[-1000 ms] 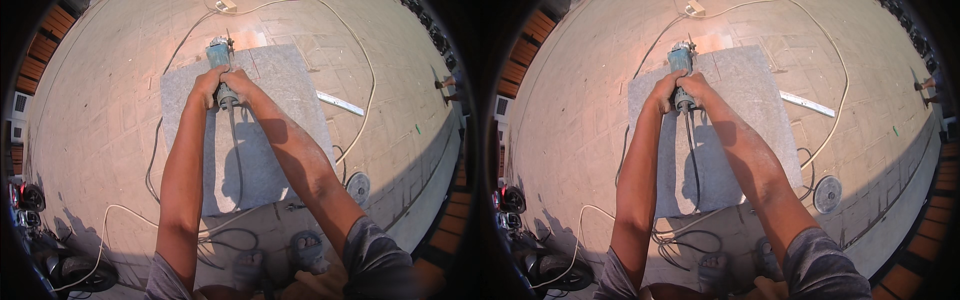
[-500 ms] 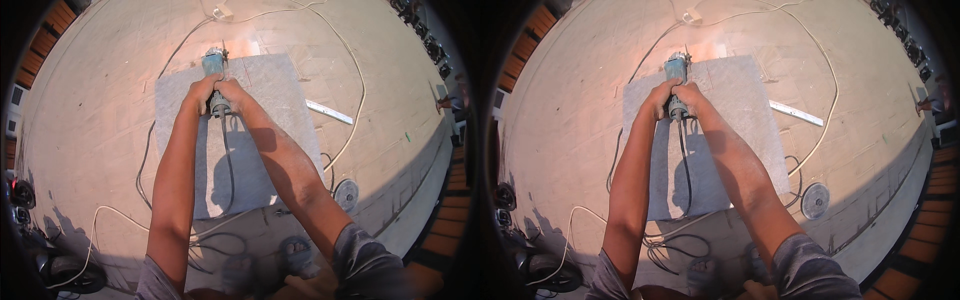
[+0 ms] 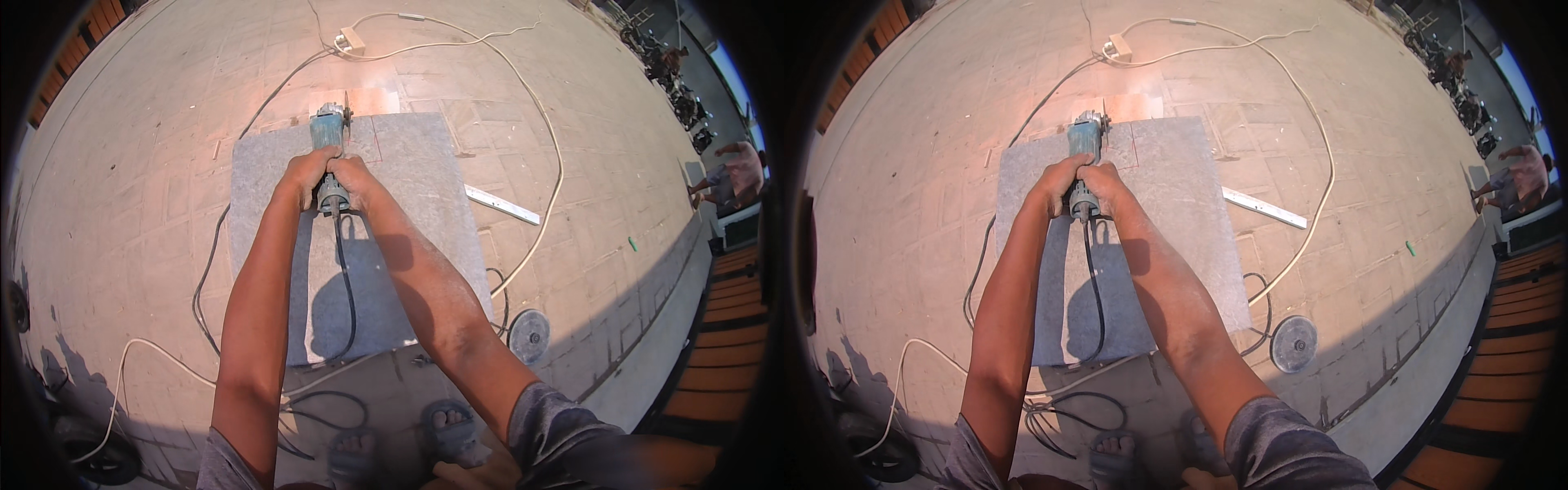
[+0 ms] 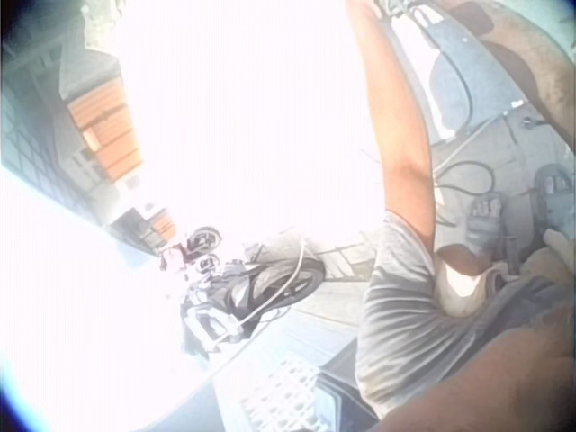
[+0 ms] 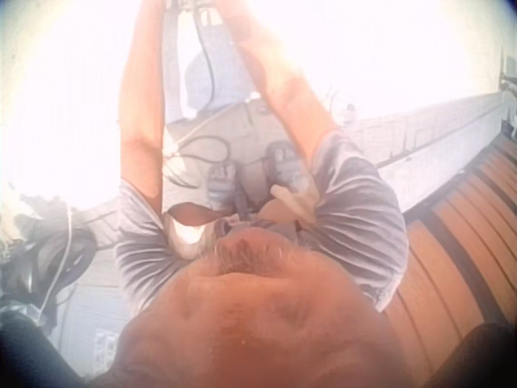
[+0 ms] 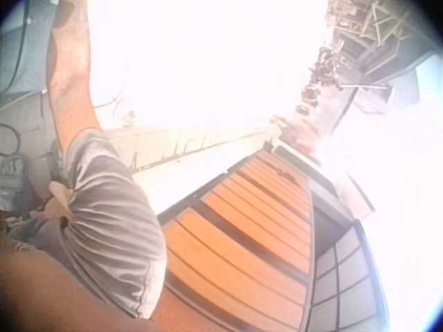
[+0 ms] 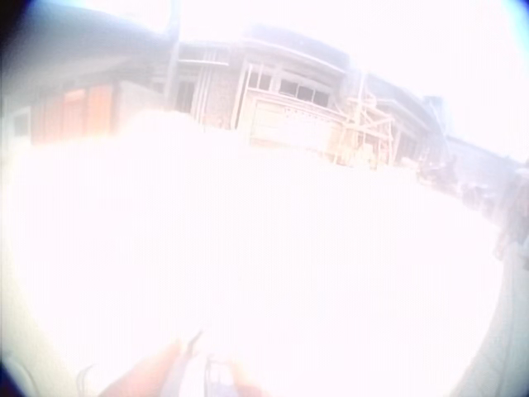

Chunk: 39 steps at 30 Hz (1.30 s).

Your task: The person positions a large rectangular tile on the ground and uses an angle grinder to cut it along a marked line. The person then lifts the tile to inspect the cut and places it back down.

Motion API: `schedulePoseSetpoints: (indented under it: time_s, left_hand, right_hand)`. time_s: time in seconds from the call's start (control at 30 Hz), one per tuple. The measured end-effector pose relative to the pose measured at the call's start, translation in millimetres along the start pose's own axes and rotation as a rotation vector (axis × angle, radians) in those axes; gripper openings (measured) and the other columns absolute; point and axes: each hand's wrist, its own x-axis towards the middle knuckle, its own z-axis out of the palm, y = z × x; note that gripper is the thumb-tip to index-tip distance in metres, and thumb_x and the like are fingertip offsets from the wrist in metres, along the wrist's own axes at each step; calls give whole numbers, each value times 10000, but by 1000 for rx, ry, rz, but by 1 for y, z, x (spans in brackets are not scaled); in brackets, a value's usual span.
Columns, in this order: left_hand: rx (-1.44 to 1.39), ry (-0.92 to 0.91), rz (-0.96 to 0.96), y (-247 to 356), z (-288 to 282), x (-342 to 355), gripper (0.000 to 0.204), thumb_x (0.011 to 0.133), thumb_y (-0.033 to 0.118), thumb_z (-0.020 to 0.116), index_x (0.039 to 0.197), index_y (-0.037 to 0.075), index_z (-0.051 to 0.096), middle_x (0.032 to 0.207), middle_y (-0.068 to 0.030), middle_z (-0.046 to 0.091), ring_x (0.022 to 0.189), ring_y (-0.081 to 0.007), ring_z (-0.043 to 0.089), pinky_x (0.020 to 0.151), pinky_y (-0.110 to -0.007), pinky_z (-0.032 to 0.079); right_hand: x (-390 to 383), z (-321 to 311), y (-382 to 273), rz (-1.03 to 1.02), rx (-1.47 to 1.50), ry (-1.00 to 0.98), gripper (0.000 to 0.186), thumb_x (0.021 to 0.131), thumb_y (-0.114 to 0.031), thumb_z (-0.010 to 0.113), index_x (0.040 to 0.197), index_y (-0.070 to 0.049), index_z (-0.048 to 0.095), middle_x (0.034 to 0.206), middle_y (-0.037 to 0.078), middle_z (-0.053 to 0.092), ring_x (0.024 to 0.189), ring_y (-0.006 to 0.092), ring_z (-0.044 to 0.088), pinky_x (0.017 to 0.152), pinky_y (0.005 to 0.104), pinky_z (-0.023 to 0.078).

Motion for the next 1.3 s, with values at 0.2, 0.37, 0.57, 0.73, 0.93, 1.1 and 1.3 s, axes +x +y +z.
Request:
schedulePoseSetpoints:
  time_s: [0.2, 0.37, 0.57, 0.73, 0.93, 1.1, 1.3]
  left_hand:
    - [-29, -4, -20, -1, 5, -8, 437, 846, 389, 705, 1049, 6, 655, 915, -130, 665, 706, -251, 661, 583, -428, 549]
    - [-89, 9, 7, -5, 5, -17, 444, 815, 341, 735, 1005, -55, 667, 890, -152, 668, 685, -267, 658, 576, -438, 534]
    - [-36, -4, -23, -13, 1, -15, 439, 861, 396, 692, 1096, 29, 641, 925, -129, 667, 702, -253, 664, 606, -436, 564]
    - [-20, 3, -38, -15, 5, -21, 447, 858, 390, 699, 1101, 19, 641, 939, -136, 671, 718, -259, 671, 620, -433, 569]
    - [-70, 39, 4, -20, 4, -24, 516, 802, 324, 741, 1048, -118, 642, 948, -181, 667, 735, -278, 668, 622, -427, 547]
    - [-62, 40, -7, -23, 7, -28, 550, 797, 323, 747, 1072, -140, 633, 970, -190, 667, 755, -280, 671, 640, -429, 553]
    - [-30, 49, -7, -24, 8, -34, 525, 814, 338, 735, 1084, -101, 634, 975, -184, 669, 767, -281, 677, 641, -432, 561]
  right_hand:
    - [-2, -4, 6, -5, 20, 4, 328, 792, -47, 605, 1050, 155, 625, 910, 223, 676, 726, 292, 686, 564, 417, 547]
    - [-8, -4, 8, -13, -35, 20, 342, 787, -55, 612, 1060, 150, 628, 909, 222, 676, 731, 294, 684, 567, 428, 545]
    - [-20, 0, 10, -6, -7, 6, 321, 779, -61, 619, 1022, 148, 632, 893, 215, 674, 721, 291, 681, 562, 434, 543]
    - [-16, -5, 20, -18, 17, 10, 325, 784, -57, 618, 1026, 160, 618, 884, 223, 668, 704, 290, 679, 540, 430, 543]
    - [-35, 1, 13, 17, 45, 7, 327, 792, -52, 620, 1033, 168, 606, 874, 230, 668, 696, 297, 689, 533, 433, 550]
    - [-40, -1, 15, 26, 29, 18, 323, 797, -49, 623, 1031, 172, 605, 878, 234, 669, 690, 306, 691, 540, 440, 556]
    - [-38, -2, 22, 27, 48, 23, 330, 799, -53, 617, 1040, 174, 605, 887, 237, 670, 701, 311, 694, 543, 446, 555]
